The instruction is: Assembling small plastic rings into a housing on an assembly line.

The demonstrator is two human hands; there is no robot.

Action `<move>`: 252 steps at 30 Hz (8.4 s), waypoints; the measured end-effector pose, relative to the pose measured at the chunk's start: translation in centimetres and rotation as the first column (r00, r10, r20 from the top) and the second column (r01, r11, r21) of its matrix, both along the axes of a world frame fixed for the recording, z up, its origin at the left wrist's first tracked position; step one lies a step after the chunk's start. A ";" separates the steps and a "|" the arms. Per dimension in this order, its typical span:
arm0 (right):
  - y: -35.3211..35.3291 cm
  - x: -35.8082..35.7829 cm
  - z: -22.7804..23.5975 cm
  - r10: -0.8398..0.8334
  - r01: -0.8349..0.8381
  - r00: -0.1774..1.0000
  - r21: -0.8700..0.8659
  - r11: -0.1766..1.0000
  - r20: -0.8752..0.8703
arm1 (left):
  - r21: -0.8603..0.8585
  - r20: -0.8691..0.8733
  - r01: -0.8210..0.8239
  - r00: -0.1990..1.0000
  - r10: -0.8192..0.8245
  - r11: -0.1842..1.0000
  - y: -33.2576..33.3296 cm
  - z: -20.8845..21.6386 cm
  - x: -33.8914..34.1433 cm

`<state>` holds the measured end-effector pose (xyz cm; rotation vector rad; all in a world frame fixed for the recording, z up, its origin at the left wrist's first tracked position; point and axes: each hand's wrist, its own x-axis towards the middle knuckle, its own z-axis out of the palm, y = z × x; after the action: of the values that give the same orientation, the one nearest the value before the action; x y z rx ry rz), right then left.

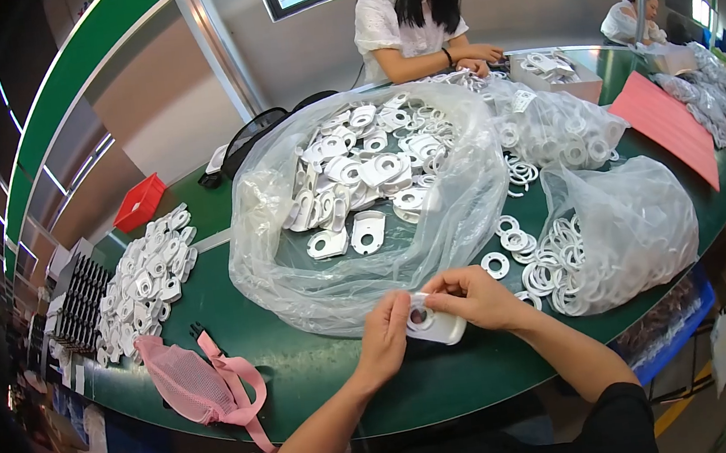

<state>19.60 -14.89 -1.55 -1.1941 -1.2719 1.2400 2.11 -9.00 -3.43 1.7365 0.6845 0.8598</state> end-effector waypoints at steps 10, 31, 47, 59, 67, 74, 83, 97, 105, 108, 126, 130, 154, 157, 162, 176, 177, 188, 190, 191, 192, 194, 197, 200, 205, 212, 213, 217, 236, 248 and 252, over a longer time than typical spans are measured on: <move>0.6 -0.7 -1.6 -0.362 0.373 0.926 0.099 0.923 -0.109 | 0.185 -0.206 0.014 0.978 0.024 0.983 -1.9 0.8 0.6; 0.5 0.7 -0.1 -0.235 0.233 0.960 0.030 0.972 0.149 | 0.206 -0.481 0.092 0.876 0.019 0.974 4.3 3.4 -3.4; -0.5 8.2 2.2 -0.790 0.667 0.555 0.429 0.610 0.260 | 0.087 -0.023 -0.401 0.914 0.404 0.912 18.2 3.6 -8.5; -1.4 8.3 0.9 -0.577 0.510 0.270 0.394 0.765 0.771 | 0.676 -0.456 -0.311 0.536 0.710 0.669 16.0 -1.8 -4.2; -0.1 6.6 2.2 -0.845 0.617 0.477 0.592 0.518 0.243 | 0.656 -0.315 -0.378 0.650 0.692 0.654 15.2 -2.9 -4.1; 0.1 6.2 1.8 -0.808 0.543 0.556 0.652 0.529 0.194 | 0.703 -0.391 -0.208 0.685 0.615 0.680 12.6 -0.6 -4.6; -0.1 2.7 1.6 -0.452 0.225 0.871 0.664 0.713 0.190 | 0.024 0.238 -0.084 0.968 0.076 0.996 3.9 4.3 -0.4; -0.6 2.1 1.9 -0.455 0.332 0.863 0.435 0.837 0.218 | -0.728 0.474 0.445 0.876 -0.086 0.522 -1.0 1.5 1.8; -6.2 7.8 2.1 -0.298 0.089 0.306 0.285 0.954 0.904 | -0.794 0.471 0.443 0.881 -0.038 0.417 0.2 0.9 0.9; -6.0 9.0 1.8 -0.219 -0.021 0.284 0.235 0.972 0.933 | -0.821 0.468 0.456 0.882 -0.054 0.344 0.0 1.4 1.0; -1.3 9.1 2.6 -0.360 0.414 0.878 0.125 0.901 -0.314 | -0.692 0.381 0.456 0.889 -0.253 0.560 -0.3 1.3 1.4; -0.6 9.8 1.8 -0.290 0.367 0.864 0.121 0.922 -0.412 | -0.699 0.404 0.463 0.884 -0.233 0.545 -0.1 1.3 1.5; 1.3 1.9 1.9 -0.298 -0.211 0.712 0.598 0.773 0.636 | -0.608 0.306 0.477 0.878 -0.368 0.635 -0.3 1.7 1.4; 1.3 1.9 1.9 -0.277 -0.256 0.691 0.584 0.770 0.667 | -0.630 0.340 0.490 0.871 -0.353 0.603 -0.3 1.8 1.3; 0.9 1.4 1.5 -0.341 -0.208 0.692 0.629 0.749 0.636 | -0.608 0.336 0.480 0.877 -0.343 0.633 -0.7 1.1 1.4; 0.4 3.0 1.5 -0.066 0.017 0.964 0.189 0.982 0.257 | -0.314 0.105 0.347 0.938 -0.331 0.884 -1.1 0.3 1.7; 0.3 3.0 1.6 -0.056 0.006 0.962 0.181 0.983 0.268 | -0.314 0.106 0.347 0.938 -0.331 0.884 -1.1 0.7 1.6; -0.2 1.5 1.2 -0.010 -0.070 0.898 0.166 0.984 0.439 | 0.015 -0.179 0.127 0.976 -0.122 0.992 -1.1 0.5 1.2; -0.1 1.4 1.1 -0.022 -0.074 0.885 0.188 0.979 0.465 | 0.008 -0.187 0.130 0.974 -0.126 0.991 -0.9 0.5 1.1; -0.1 1.4 1.0 -0.040 -0.071 0.872 0.207 0.976 0.488 | -0.001 -0.196 0.140 0.971 -0.137 0.990 -0.8 0.4 1.1; -0.1 1.5 0.5 -0.055 -0.085 0.873 0.263 0.961 0.484 | 0.000 -0.195 0.138 0.971 -0.136 0.990 -0.7 0.3 1.2; 0.1 1.1 0.3 -0.117 0.021 0.909 0.235 0.972 0.400 | -0.017 -0.113 0.110 0.987 -0.111 0.994 -0.7 0.1 1.2; 0.8 0.0 0.1 -0.253 0.239 0.967 0.246 0.940 0.027 | -0.011 0.102 -0.055 0.993 0.056 0.998 -1.3 -0.1 2.0; 0.4 0.2 0.2 -0.242 0.254 0.966 0.164 0.953 -0.091 | -0.185 0.243 0.098 0.969 -0.051 0.978 -1.2 0.0 2.0; 0.5 0.6 -0.2 -0.276 0.260 0.958 0.171 0.950 0.080 | -0.437 0.395 0.216 0.918 -0.029 0.873 -2.2 1.5 2.2; 0.2 1.4 0.9 -0.094 0.047 0.964 0.188 0.981 0.249 | -0.140 0.147 0.208 0.971 -0.187 0.968 -0.1 0.4 1.1; 0.2 1.7 0.8 -0.040 -0.008 0.962 0.175 0.984 0.269 | -0.140 0.147 0.207 0.971 -0.186 0.968 -0.2 0.5 1.0; 0.0 2.2 0.7 -0.044 -0.010 0.949 0.169 0.986 0.313 | -0.010 -0.072 0.153 0.986 -0.153 0.988 -0.3 0.8 0.9; 0.6 0.7 -0.6 -0.105 0.113 0.987 0.063 0.992 -0.122 | -0.180 0.111 -0.078 0.989 0.099 0.981 -0.6 0.8 1.6; 0.9 0.2 -1.8 -0.425 0.416 0.905 0.167 0.894 0.019 | 0.278 -0.161 -0.031 0.984 0.078 0.960 -1.8 1.4 1.4; 0.2 -0.5 -0.3 -0.428 0.407 0.890 0.150 0.901 0.159 | 0.272 -0.187 -0.002 0.981 0.055 0.962 -1.6 0.8 1.3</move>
<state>19.06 -14.72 -1.86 -1.4366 -1.1219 0.7428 3.40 -10.57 -2.60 2.0811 0.7482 0.8426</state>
